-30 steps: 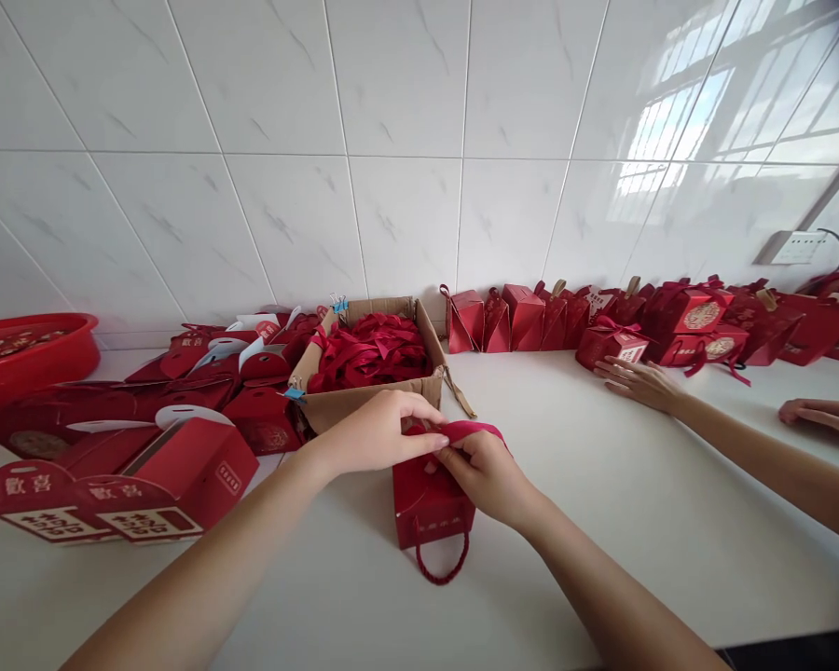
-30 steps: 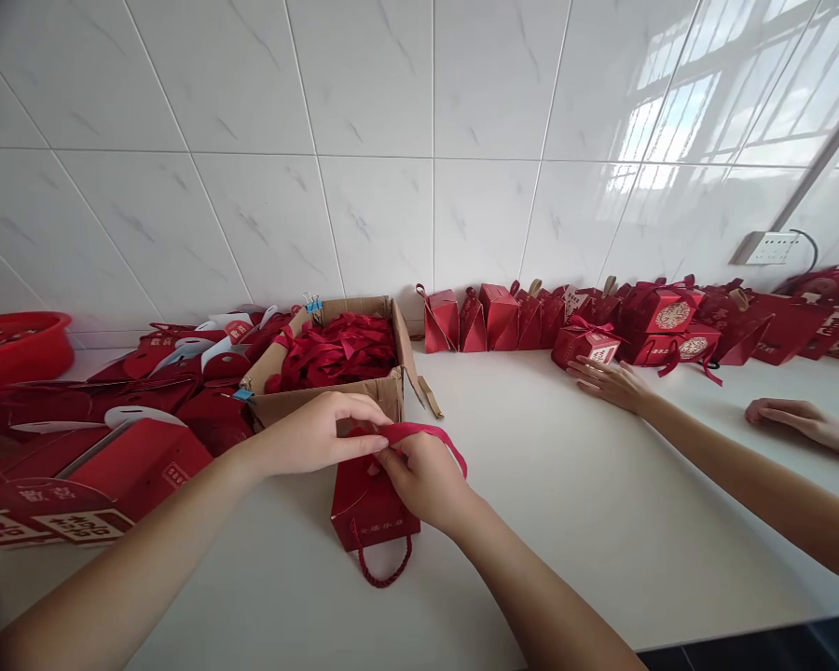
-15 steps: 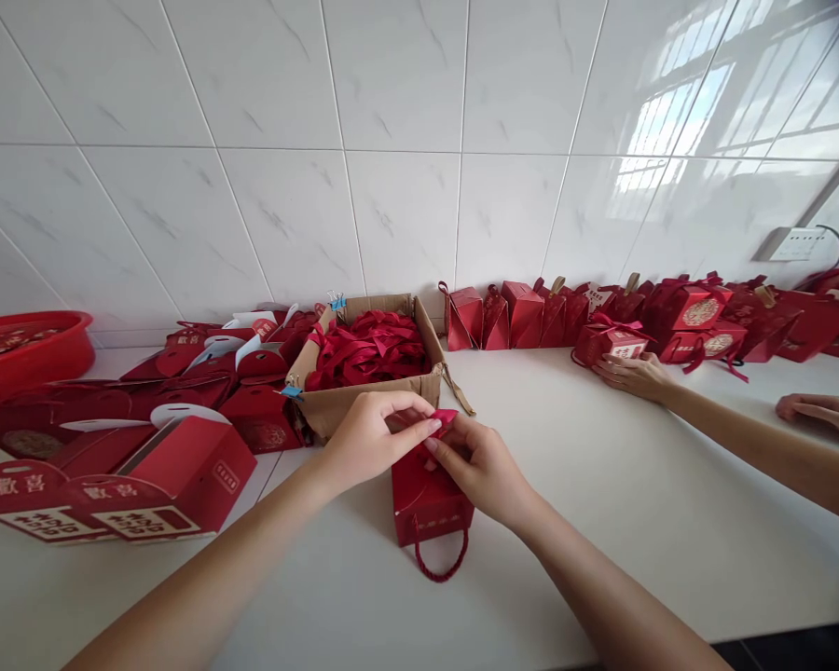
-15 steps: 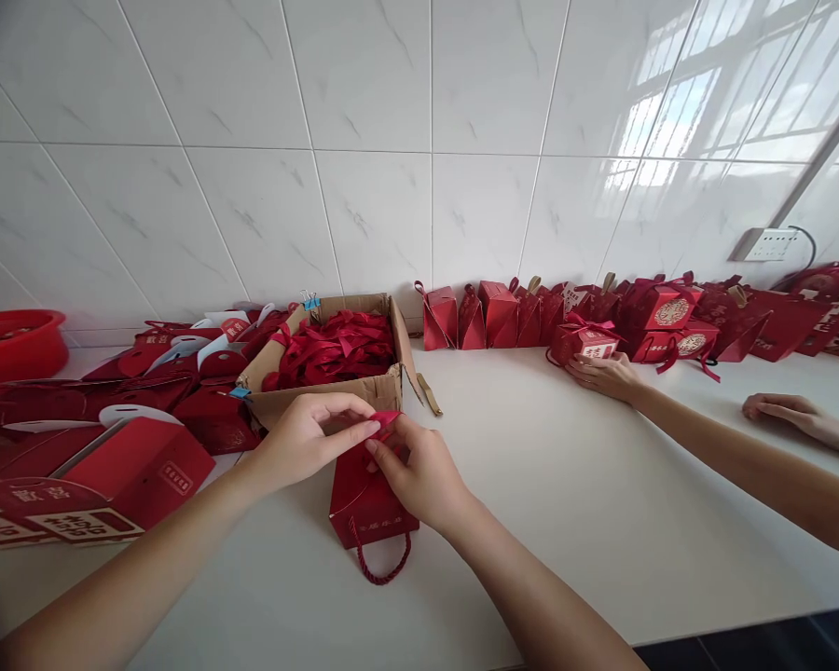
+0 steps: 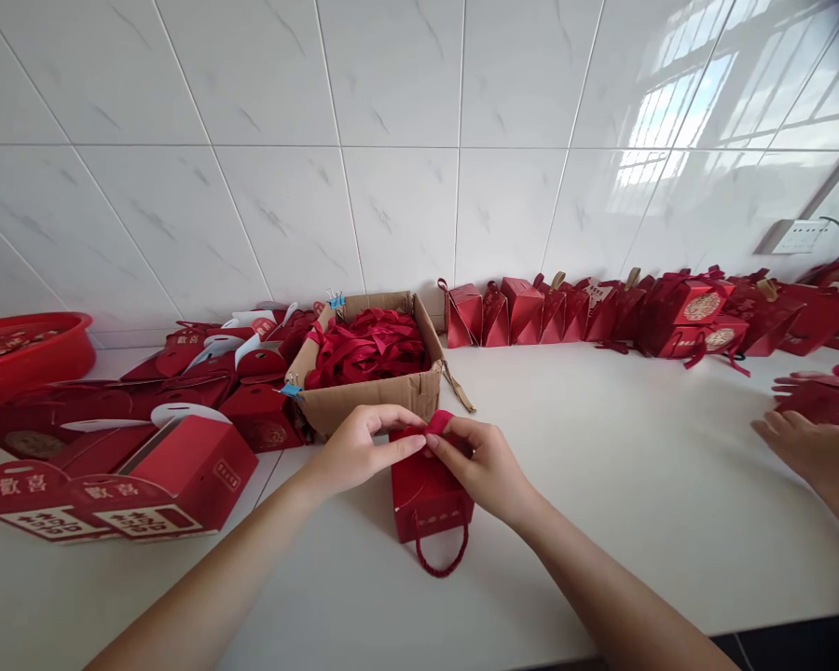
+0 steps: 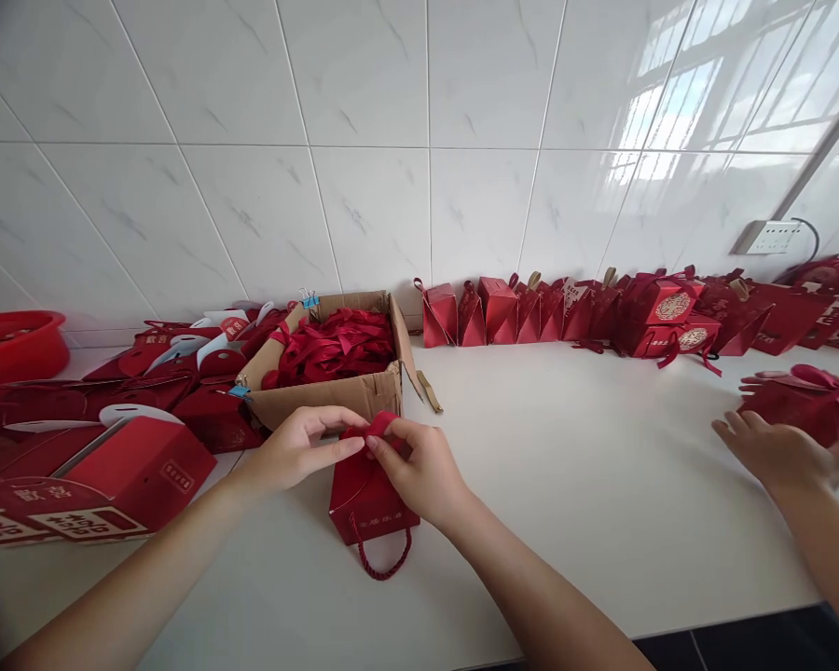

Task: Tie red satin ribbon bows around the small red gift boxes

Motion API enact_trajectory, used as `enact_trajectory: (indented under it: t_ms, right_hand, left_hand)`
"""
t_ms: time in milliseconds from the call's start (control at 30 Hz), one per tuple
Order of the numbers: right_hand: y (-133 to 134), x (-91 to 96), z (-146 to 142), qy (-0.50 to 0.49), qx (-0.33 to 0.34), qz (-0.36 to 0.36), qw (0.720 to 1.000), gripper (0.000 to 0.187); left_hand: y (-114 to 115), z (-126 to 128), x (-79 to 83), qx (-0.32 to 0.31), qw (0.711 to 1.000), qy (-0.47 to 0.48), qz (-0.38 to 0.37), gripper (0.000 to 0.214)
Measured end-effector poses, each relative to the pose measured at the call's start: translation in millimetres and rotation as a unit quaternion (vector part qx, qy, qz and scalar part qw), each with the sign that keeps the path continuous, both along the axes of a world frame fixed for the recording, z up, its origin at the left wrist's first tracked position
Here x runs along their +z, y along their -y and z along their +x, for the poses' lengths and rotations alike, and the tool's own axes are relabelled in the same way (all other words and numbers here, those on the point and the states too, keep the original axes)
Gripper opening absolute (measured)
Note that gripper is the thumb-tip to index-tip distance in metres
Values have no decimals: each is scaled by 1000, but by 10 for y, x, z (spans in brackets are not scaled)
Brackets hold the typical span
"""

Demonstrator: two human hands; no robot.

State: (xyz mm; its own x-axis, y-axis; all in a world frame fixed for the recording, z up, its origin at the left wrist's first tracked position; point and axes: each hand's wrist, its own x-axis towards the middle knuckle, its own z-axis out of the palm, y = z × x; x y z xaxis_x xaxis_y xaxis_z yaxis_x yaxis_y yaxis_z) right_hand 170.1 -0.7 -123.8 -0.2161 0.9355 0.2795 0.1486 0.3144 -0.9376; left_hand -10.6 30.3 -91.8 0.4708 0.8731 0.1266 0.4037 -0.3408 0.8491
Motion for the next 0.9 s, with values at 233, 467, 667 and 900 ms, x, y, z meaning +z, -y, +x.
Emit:
enact_trajectory:
  t_ms: [233,467,667,900]
  right_hand:
    - [-19,10,-2,-2,0,4,1000,20]
    - [-42,-13,-6,2,10,24,1000,12]
    - [-48,-77,-41,-4,-41,20,999,19]
    - [-20,-92,-72,-21,-76,22,997,29]
  left_hand:
    - [50,6,-155,40,996,62,42,15]
    - [96,54,-179,29,996,74,30,11]
    - [102,98,-203,34,995,91,25,11]
    - [97,102,-229,68,993,93,31,17]
